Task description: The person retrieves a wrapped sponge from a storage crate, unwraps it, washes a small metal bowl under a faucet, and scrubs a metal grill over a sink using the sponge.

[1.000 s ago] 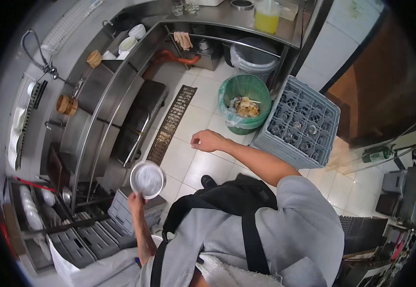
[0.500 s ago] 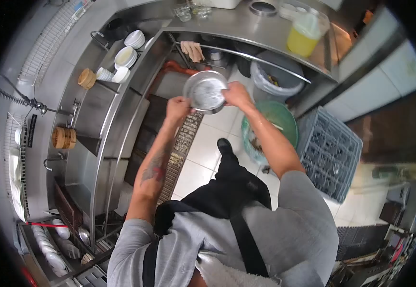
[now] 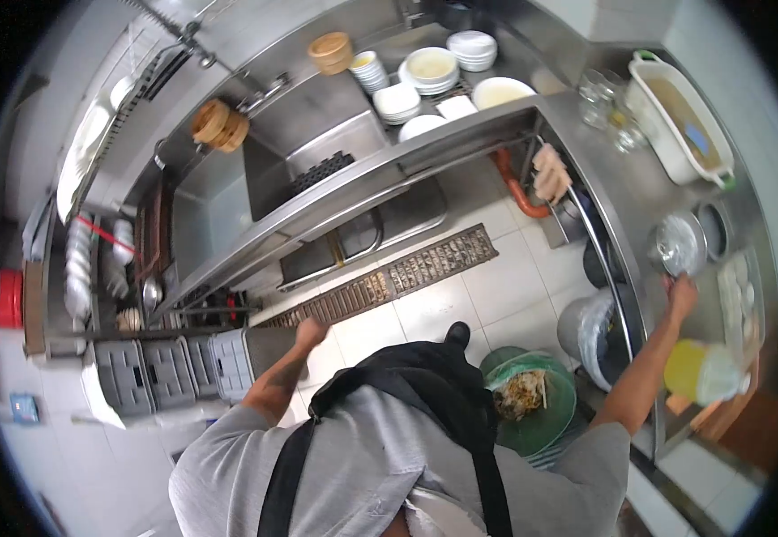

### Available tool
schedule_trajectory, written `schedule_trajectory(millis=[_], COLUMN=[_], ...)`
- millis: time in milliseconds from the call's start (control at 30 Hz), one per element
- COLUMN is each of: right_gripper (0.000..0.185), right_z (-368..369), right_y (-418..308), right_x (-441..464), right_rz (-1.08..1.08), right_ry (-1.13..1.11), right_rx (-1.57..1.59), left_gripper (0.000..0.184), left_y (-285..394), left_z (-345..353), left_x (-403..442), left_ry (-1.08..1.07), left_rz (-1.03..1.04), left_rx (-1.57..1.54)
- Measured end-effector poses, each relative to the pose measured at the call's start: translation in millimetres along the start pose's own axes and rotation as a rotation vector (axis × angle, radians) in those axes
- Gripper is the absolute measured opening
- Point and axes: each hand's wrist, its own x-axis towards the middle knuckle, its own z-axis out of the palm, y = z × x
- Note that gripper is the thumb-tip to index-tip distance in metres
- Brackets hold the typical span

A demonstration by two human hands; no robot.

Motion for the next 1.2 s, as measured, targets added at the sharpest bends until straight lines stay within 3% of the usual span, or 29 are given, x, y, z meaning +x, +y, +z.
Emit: schedule_trajectory(millis=[100, 133, 167, 200, 267, 333, 467, 500, 567, 600, 667, 733, 800, 867, 967, 1200], right_gripper=[0.036, 0.035, 0.033, 0.032, 0.041, 0.044, 0.038, 0.037, 0.032, 0.028, 0.032, 0.048, 0.054, 0.05, 0.047, 0.045], right_z=[-4.1, 11.8, 29.4, 27.9, 46.6, 37.0, 107.4, 137.4, 199.1, 223.9, 315.0, 378.4, 413.7, 434.6, 488.1, 596.2], right_y=[46.6, 15.4, 14.7, 36.2, 27.4, 47.8, 29.1, 27.2, 82.2, 73.6, 54.2, -0.2, 18.0, -19.5, -8.1, 13.9], right_x=[87.2, 41.5, 39.9, 64.7, 38.9, 73.6, -36.5, -55.6, -20.6, -46.7, -129.3, -248.9, -306.0, -402.1, -471.6, -655.2], right_rz=[0.163, 0.156, 0.219, 0.168, 0.155, 0.191, -0.415, -0.562, -1.008, -1.312, -0.703, -0.863, -1.354, -1.211, -1.219, -1.444], right_ry=[0.016, 0.041, 0.127, 0.034, 0.187, 0.288, 0.633, 0.634, 0.407, -0.091, -0.556, -0.591, -0.769, -0.968, -1.162, -1.312], right_rx=[0.241, 0.193, 0.187, 0.165, 0.159, 0.053, -0.605, -0.676, -0.559, -1.0, -0.497, -0.969, -0.982, -1.13, -1.031, -0.867], left_gripper=[0.051, 0.048, 0.044, 0.04, 0.036, 0.038, 0.046, 0.049, 0.055, 0.055, 0.054, 0.051, 0.054, 0.053, 0.052, 0.05], left_y=[-123.7, -163.1, -160.8, -151.7, -147.1, -130.7, -102.2, -96.0, -88.8, -96.6, -116.7, -133.2, -151.4, -163.9, -183.6, -290.3], left_z=[11.6, 26.8, 20.7, 9.3, 9.1, 14.3, 43.9, 46.5, 43.3, 50.0, 71.3, 66.8, 72.8, 84.2, 90.4, 123.7], left_x=[-58.7, -82.1, -112.9, -137.6, -169.1, -187.4, -189.0, -188.9, -183.8, -179.1, -166.3, -161.6, -159.3, -166.4, -180.7, -152.8], left_ry=[-0.202, -0.308, -0.227, -0.138, -0.186, -0.148, -0.252, -0.26, -0.307, -0.315, -0.238, -0.181, -0.173, -0.116, -0.174, -0.078], left_rz=[-0.379, -0.468, -0.687, -0.904, -0.968, -0.949, -0.822, -0.806, -0.758, -0.759, -0.678, -0.626, -0.595, -0.627, -0.702, -0.823], left_rx=[-0.07, -0.169, -0.232, -0.291, -0.284, -0.336, -0.458, -0.438, -0.389, -0.398, -0.326, -0.322, -0.385, -0.433, -0.592, -0.966])
